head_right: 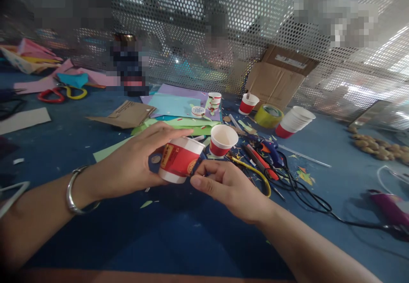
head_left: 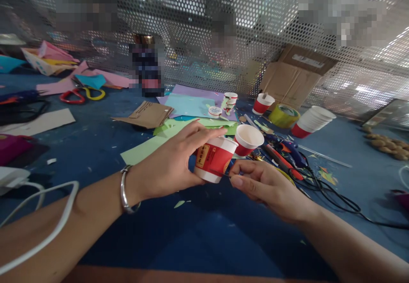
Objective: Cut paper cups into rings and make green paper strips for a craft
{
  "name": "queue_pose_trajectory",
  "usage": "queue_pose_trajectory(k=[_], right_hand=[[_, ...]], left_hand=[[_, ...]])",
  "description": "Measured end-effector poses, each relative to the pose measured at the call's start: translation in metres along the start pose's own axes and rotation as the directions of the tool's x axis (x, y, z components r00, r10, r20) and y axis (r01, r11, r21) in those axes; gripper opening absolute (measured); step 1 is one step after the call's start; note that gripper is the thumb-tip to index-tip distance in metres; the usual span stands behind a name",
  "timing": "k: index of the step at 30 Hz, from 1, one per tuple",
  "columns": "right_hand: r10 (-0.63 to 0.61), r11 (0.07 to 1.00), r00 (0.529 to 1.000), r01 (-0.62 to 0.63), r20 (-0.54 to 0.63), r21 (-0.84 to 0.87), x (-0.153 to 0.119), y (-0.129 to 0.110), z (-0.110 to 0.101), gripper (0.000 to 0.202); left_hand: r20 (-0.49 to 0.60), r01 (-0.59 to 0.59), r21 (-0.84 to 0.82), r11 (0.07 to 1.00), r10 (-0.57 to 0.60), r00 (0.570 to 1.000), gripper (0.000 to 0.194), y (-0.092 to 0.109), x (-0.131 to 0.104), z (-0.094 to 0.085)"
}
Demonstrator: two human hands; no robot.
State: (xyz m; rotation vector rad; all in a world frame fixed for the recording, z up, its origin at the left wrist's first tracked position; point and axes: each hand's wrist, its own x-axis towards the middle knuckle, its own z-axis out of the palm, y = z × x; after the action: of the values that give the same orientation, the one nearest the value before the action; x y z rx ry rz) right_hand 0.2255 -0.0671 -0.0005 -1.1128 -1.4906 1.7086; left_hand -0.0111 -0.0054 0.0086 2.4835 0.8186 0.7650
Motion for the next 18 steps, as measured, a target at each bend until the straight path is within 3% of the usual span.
queue_pose_trajectory(k=[8,10,12,15,18], right_hand=[[-0.038,0.999,0.999,0.038,-0.009,-0.011,0.0011,0.0029,0.0009,0.032],[-0.035,0.999,0.999,0.035,-0.01,-0.012,0.0007,0.0012,0.0017,0.032],[-0.037,0.999,0.999,0.037,-0.004,0.007,-0.0008,-0.0005,0.0023,0.032],[-0.045,0.998,0.999,0.045,-0.01,0.047,-0.0032,-0.0023,0.0011,0.031],[-0.051,0.996,0.998,0.054,-0.033,0.068,-0.0036,-0.0029,-0.0023,0.029]], left_hand=[[-0.018,-0.024,0.016,1.0,0.025,1.0,0.078,0.0006,-0.0021,0.0014],[-0.037,0.021,-0.058,0.998,-0.023,0.999,0.083,0.0009,-0.0034,0.0025],[-0.04,0.113,-0.237,0.965,-0.126,0.991,0.093,-0.0001,-0.0046,0.0046],[0.106,0.248,-0.602,0.759,-0.232,0.967,0.107,-0.003,-0.0042,0.0077],[0.308,0.324,-0.819,0.474,-0.114,0.945,0.096,-0.0036,-0.0006,0.0069]])
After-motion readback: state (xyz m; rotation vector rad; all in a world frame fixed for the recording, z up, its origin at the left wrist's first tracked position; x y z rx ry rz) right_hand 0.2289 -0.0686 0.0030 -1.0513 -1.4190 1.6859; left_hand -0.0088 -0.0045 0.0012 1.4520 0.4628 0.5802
